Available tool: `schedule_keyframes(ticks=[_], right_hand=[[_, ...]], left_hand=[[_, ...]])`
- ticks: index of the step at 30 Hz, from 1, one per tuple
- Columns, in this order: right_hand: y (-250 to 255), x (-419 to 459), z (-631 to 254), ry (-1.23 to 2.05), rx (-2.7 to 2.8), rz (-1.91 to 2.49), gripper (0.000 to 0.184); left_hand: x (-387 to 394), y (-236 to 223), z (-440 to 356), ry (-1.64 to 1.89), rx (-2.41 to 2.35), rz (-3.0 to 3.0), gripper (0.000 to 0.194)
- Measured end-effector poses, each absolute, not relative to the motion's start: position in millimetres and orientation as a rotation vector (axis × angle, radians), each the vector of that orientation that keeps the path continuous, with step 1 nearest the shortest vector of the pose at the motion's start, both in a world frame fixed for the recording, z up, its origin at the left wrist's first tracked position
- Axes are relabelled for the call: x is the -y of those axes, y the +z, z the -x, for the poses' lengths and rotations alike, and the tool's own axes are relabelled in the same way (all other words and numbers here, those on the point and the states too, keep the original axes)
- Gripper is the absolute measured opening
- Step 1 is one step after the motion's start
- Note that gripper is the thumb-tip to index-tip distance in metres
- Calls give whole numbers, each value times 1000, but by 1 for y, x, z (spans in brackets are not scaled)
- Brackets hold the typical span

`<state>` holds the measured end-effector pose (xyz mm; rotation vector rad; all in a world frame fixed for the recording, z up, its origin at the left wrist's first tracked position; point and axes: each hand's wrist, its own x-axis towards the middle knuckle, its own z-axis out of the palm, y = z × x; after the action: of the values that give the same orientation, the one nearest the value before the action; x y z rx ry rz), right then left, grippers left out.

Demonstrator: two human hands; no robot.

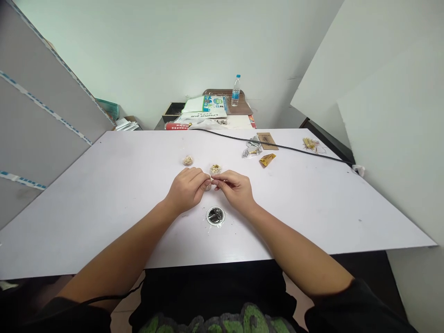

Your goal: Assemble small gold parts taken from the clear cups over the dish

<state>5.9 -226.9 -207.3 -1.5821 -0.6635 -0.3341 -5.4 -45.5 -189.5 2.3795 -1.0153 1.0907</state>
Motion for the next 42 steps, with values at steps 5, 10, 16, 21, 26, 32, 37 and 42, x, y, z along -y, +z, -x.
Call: schedule_keyframes(ticks=[5, 10, 16, 21, 26, 32, 37, 42], right_hand=[[-209, 229, -5, -297, 666, 1553, 13], [-204, 229, -2, -197, 605, 1528, 21], [-197, 226, 4, -123, 573, 1390, 20], [-195, 219, 13, -65, 472, 1302, 26], [-193, 216, 19, -18, 398, 1251, 28], [-196, 214, 20, -15, 374, 1255, 28], [-199, 213, 22, -18, 367, 1241, 27], [-198, 213, 23, -7, 376, 1193, 23]], left_hand=[[47, -191, 7, 864, 978, -2279, 21], [50, -184, 14, 574, 847, -2119, 24], [55, -178, 20, 215, 712, -1755, 31], [63, -181, 23, 79, 648, -1634, 31], [70, -183, 26, 25, 648, -1498, 32], [71, -183, 27, 33, 604, -1537, 35], [70, -183, 26, 85, 613, -1605, 36], [69, -183, 25, 75, 606, -1607, 37]])
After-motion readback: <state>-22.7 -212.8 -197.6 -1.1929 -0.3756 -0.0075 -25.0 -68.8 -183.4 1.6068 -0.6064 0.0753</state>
